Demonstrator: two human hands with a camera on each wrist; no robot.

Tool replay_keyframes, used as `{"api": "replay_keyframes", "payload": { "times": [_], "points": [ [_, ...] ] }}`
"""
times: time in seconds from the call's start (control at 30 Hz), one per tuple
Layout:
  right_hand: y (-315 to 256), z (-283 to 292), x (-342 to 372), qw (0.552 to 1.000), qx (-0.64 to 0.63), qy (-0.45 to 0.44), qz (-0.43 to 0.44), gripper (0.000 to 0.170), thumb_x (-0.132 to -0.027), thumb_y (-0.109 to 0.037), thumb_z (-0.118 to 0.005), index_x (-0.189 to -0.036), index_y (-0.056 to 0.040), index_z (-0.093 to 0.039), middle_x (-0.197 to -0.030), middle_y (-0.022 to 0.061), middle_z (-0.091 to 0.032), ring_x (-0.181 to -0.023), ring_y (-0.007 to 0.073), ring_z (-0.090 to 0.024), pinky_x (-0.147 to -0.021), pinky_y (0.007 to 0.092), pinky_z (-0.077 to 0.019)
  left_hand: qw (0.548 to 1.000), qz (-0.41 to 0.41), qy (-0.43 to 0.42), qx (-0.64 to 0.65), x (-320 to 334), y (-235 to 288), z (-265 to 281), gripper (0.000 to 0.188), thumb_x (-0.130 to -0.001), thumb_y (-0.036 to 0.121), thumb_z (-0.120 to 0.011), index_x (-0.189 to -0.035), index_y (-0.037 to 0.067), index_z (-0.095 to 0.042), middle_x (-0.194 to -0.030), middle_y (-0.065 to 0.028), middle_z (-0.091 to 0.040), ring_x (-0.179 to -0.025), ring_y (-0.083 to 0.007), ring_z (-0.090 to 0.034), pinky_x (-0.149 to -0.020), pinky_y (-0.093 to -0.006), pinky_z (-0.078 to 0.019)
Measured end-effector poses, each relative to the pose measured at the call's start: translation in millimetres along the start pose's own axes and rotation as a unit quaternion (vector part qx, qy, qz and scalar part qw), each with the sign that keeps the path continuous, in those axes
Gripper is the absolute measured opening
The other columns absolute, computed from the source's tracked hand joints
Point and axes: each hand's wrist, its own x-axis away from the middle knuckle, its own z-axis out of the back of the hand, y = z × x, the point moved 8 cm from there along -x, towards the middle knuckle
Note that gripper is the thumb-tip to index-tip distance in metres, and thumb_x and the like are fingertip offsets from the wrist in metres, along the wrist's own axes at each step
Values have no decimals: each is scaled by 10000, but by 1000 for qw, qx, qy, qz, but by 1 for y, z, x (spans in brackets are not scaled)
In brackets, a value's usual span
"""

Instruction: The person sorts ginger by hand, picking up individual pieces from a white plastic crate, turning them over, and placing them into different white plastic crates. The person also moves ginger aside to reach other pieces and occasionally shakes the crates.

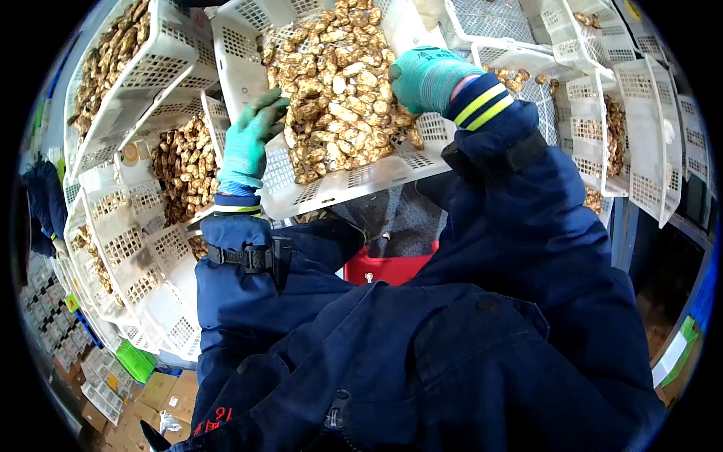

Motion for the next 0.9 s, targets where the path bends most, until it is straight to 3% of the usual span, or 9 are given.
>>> {"api": "replay_keyframes", "payload": {
  "times": [0.13, 0.23, 0.33, 0.43, 0.5, 0.63, 0.77, 0.83, 0.9],
  "points": [
    [16, 36, 31, 987, -108, 16, -118, 278, -904, -208, -441, -1088, -123, -633, -904, 129, -677, -840, 275, -659, -791, 377, -525, 994, 25, -66, -89, 0, -21, -35, 362, -921, 63, -539, -1282, 29, -529, -1214, -55, -587, -1091, -134, -544, -957, -243, -416],
    [53, 49, 38, 963, -139, 193, -126, 291, -918, -192, -407, -1134, -128, -591, -926, 137, -657, -825, 275, -653, -729, 373, -537, 977, 34, -75, -194, -22, -30, -54, 387, -899, 61, -567, -1282, 33, -528, -1148, -46, -621, -1019, -116, -560, -914, -232, -437],
    [62, 40, 42, 952, -73, 296, -30, 238, -864, -122, -487, -1078, -95, -587, -911, 100, -653, -806, 280, -646, -696, 376, -530, 831, 37, -172, -528, -51, -34, -93, 445, -851, 150, -626, -1287, 134, -538, -1068, -131, -654, -935, -185, -626, -838, -274, -491],
    [59, 40, 51, 938, -49, 342, 13, 235, -879, -167, -523, -1100, -112, -579, -943, 99, -647, -788, 312, -641, -706, 395, -526, 688, 21, -197, -698, -61, -60, -118, 547, -825, 235, -638, -1340, 144, -476, -1336, -167, -498, -1197, -306, -511, -992, -370, -423],
    [81, 20, 40, 974, -128, 136, -130, 273, -879, -202, -541, -1138, -119, -556, -985, 113, -642, -825, 316, -644, -750, 411, -521, 672, -3, -180, -718, -72, -78, -125, 554, -785, 255, -682, -1278, 78, -502, -1334, -171, -483, -1197, -318, -500, -992, -387, -420],
    [85, 20, 56, 963, -162, 200, -82, 280, -881, -238, -548, -1131, -113, -569, -965, 125, -649, -837, 321, -647, -784, 395, -525, 638, 42, -157, -753, -81, -82, -124, 515, -763, 260, -718, -1193, 72, -506, -1140, -172, -576, -1039, -344, -581, -863, -411, -481],
    [96, 18, 62, 950, -237, 138, -148, 290, -907, -287, -523, -1133, -113, -578, -977, 136, -655, -862, 317, -649, -798, 394, -523, 676, 61, -131, -723, -84, -88, -108, 536, -785, 317, -720, -1195, 37, -518, -1002, -190, -648, -949, -333, -636, -824, -405, -500],
    [97, 18, 60, 957, -199, 160, -139, 314, -924, -330, -494, -1148, -125, -575, -999, 137, -654, -866, 318, -649, -804, 402, -520, 791, 136, -139, -581, -87, -92, -94, 492, -805, 316, -688, -1198, 59, -543, -1008, -161, -666, -974, -288, -644, -837, -415, -500],
    [98, 13, 58, 957, -184, 186, -127, 320, -928, -347, -483, -1145, -131, -577, -997, 135, -655, -864, 321, -649, -807, 405, -518, 959, 201, -144, -137, -76, -83, -84, 421, -857, 162, -628, -1236, -1, -543, -1012, -110, -664, -789, -194, -668, -634, -276, -543]
  ]
}}
